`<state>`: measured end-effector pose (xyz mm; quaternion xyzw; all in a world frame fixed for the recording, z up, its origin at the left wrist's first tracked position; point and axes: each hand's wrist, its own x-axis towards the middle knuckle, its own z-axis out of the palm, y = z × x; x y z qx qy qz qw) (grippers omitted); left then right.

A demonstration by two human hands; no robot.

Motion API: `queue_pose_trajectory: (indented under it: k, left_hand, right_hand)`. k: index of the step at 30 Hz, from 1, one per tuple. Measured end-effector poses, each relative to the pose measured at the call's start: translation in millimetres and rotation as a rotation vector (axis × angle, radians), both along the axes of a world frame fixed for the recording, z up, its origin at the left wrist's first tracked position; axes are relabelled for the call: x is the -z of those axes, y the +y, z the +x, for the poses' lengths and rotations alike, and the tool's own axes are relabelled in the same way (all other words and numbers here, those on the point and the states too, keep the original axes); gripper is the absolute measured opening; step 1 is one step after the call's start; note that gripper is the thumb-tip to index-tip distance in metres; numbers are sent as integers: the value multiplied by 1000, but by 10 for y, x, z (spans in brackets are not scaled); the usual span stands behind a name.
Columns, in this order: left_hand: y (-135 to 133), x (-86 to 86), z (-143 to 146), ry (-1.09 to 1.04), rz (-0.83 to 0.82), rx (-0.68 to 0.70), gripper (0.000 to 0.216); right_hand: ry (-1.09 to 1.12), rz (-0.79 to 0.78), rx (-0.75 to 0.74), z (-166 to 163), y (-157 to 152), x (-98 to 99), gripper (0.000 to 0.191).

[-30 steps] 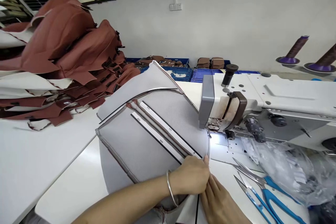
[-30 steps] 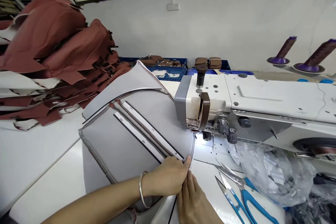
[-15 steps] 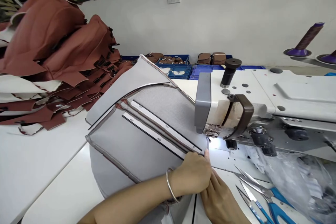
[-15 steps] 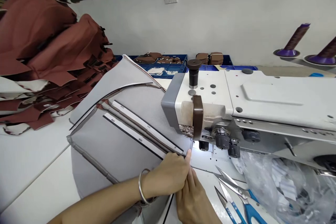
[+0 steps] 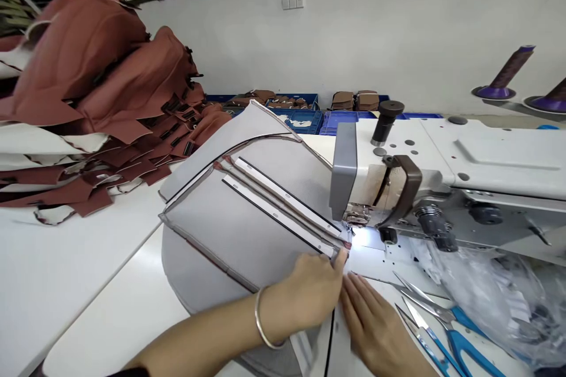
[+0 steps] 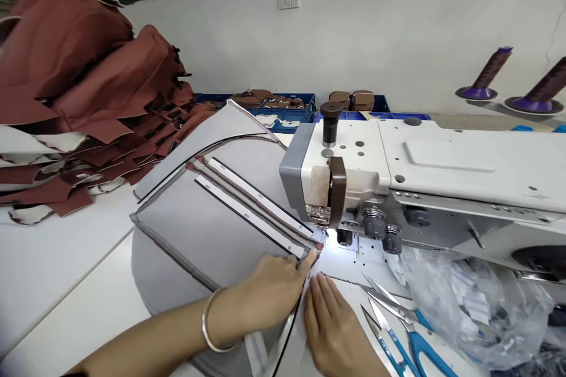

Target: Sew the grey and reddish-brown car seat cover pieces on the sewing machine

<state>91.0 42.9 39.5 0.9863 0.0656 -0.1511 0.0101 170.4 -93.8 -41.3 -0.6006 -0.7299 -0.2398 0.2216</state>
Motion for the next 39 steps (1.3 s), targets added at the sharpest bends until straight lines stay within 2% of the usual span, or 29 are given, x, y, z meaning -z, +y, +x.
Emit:
queue_pose_trajectory:
  k: [5,9,13,18,24,27,30,35,39]
  left_hand:
    - [9,-51,36,173,-112,65,76]
    - [-44,-5,176,243,-170,39,74]
    - [-44,49,233,194,-176,37,68]
    - [46,105,322,114,-172,20,68]
    - [123,162,417,-66,-183,27,40]
    - [127,184,435,-95,-187,-29,29]
    - [93,196,381,-123,-162,-123,28]
    - [-99,149,73,-154,-117,-261,24]
    - [-258,104,-108,-199,-100,-400,25]
  right_hand:
    - [16,57,-30,-172,-43,-9,28]
    - [51,31,-51,-170,6,-5,29]
    - [91,9,-62,-102,50,-33,32]
    - [96,22,2,3,120,-56,35]
    - [109,-8,74,122,146,98,38]
    - [104,3,85,147,141,137,34]
    - [78,-3,91,162,127,100,31]
    - [25,-11,102,179,80,78,28]
    - [9,46,236,167,43,154,25]
